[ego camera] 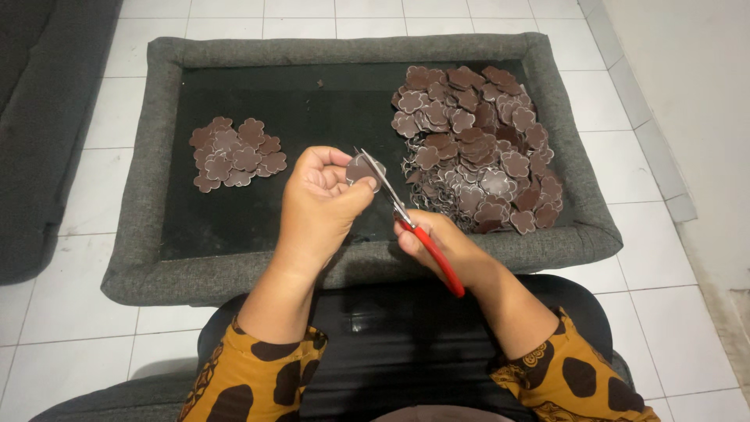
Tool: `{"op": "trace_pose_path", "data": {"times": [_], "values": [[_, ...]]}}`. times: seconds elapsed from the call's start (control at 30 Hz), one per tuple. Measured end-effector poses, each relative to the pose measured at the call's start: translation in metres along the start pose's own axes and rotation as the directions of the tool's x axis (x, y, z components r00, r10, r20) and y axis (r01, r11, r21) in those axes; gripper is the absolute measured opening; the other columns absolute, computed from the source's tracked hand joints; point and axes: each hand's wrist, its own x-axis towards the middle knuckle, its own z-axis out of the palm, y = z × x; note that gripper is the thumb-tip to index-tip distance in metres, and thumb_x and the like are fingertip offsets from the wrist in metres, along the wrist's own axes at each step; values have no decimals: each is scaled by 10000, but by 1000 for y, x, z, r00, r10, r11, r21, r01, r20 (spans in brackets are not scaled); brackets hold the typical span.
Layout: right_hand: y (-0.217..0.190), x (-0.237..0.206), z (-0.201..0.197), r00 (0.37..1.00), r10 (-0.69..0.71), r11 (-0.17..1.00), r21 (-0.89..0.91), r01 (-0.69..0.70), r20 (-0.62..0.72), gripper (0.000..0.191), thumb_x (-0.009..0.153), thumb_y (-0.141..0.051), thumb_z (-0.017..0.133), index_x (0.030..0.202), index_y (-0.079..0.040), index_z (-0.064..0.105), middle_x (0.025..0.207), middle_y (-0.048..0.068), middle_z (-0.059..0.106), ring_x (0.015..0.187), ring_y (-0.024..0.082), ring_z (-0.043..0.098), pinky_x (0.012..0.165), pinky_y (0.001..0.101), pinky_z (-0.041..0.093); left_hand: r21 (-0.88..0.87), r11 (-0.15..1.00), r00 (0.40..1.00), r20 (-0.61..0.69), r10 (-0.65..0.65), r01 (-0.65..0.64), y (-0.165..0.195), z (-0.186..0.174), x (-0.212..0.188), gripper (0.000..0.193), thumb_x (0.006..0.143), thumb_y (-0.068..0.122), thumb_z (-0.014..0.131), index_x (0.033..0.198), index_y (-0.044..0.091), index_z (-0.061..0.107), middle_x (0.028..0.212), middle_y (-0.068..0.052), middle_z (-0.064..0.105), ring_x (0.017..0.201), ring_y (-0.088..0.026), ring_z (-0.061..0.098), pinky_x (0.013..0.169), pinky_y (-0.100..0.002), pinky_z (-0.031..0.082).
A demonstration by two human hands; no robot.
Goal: The person trims excess white backing from the edges of brown flower-shaped fabric pieces using red-handled scissors, working one piece at a time and placing trimmed pieces in a pile on a padded tray.
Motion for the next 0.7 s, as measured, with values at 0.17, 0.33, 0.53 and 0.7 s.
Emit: {"op": "trace_pose_path", "data": {"times": [0.17,0.33,0.53,0.7], "values": [[-3,-2,0,999,29,999,42,-30,21,401,978,-499,608,926,-107,536,782,-62,450,719,61,421,615,249,380,-2,1000,999,34,23,-23,-1,0,0,331,874,-106,678,1123,-19,478,983,-104,691,874,-93,675,783,-212,561],[-7,-2,1,995,-50,997,60,45,85,383,988,-489,578,982,-108,538,813,-55,462,754,60,440,643,249,397,89,996,999,33,1,-4,-6,-1,-2,353,864,-95,694,1131,-15,476,959,-101,686,821,-88,662,730,-215,548],[-4,2,1,994,-89,994,-55,93,70,371,1007,-459,592,951,-102,507,824,-46,459,788,71,434,683,260,414,87,996,1000,22,-1,-1,-7,-2,-2,347,866,-90,688,1123,-15,468,980,-121,705,850,-102,689,754,-223,562],[-1,2,1,994,-96,993,-68,99,52,376,1013,-465,577,923,-109,498,810,-48,446,780,72,425,681,262,408,9,1000,999,35,15,-15,-5,-2,-2,341,868,-103,667,1112,-10,448,1005,-135,707,892,-120,698,797,-233,569]]}}
